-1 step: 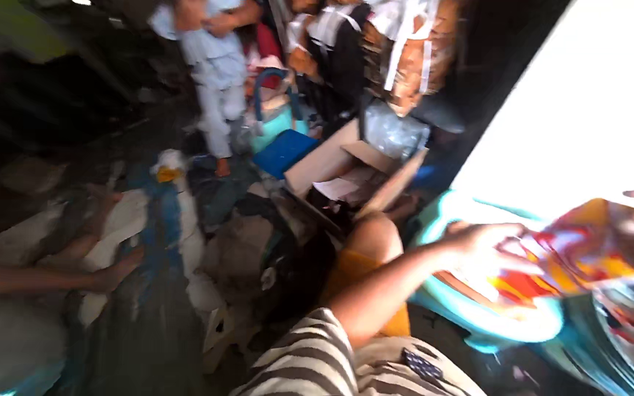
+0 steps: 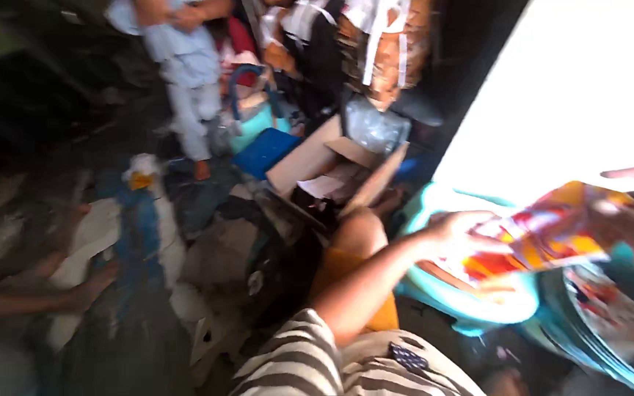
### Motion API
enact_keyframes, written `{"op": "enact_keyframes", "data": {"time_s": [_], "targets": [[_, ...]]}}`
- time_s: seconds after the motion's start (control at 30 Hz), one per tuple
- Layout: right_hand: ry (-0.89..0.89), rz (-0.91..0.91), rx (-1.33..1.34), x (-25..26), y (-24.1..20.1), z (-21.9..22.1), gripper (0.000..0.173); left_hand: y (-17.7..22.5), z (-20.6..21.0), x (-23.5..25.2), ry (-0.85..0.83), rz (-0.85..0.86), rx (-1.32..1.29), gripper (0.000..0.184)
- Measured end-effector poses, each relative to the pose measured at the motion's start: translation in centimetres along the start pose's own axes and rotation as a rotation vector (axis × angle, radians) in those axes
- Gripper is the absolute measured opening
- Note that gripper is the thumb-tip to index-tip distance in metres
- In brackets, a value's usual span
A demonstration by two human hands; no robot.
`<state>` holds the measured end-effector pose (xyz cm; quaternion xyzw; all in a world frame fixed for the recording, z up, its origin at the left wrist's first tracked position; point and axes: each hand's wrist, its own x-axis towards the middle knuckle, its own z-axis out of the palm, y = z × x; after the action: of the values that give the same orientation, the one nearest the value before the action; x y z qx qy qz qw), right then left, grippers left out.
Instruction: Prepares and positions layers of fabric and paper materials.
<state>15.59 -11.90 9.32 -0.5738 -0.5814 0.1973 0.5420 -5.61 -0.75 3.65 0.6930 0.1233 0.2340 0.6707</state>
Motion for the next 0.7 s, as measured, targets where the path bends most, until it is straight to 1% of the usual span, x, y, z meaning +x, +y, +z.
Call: {"op": "enact_keyframes", "data": {"time_s": [0.03,0.1,0.17,0.23,0.33,0.43,0.5,0.57,0.63,0.7], "targets": [[0.038,-0.008,0.028,0.2,1.0,-0.6,0.038,0.0,-0.5,0.2,0.037,-0.046,-0.01,0.023],[0.085,0.018,0.088,0.0,1.6,-0.9,0.04,-0.4,-1.4,0.8,0.091,-0.055,-0.017,0.026],[0.128,0.123,0.135,-0.5,1.5,-0.5,0.042,-1.8,-2.3,1.9,0.149,-0.013,-0.049,0.025],[0.139,0.199,0.165,-1.1,2.7,0.0,0.041,-3.2,-3.0,3.1,0.186,-0.005,-0.058,0.023],[0.17,0.28,0.179,-2.1,6.4,1.1,0.032,-4.9,-3.4,4.6,0.216,-0.093,0.012,0.022],[0.227,0.411,0.21,-3.4,11.4,2.7,0.026,-8.4,-3.7,5.8,0.223,-0.253,0.123,0.029],[0.216,0.591,0.153,-4.3,14.8,4.1,0.026,-12.0,-3.8,6.4,0.211,-0.379,0.206,0.035],[0.165,0.749,0.01,-5.0,17.6,5.2,0.027,-14.5,-3.5,7.1,0.195,-0.483,0.296,0.035],[0.15,0.806,-0.102,-5.1,18.6,5.5,0.027,-15.0,-3.4,7.7,0.19,-0.537,0.362,0.032],[0.161,0.81,-0.13,-4.9,18.2,5.3,0.026,-14.9,-3.7,7.8,0.189,-0.536,0.395,0.028]]}}
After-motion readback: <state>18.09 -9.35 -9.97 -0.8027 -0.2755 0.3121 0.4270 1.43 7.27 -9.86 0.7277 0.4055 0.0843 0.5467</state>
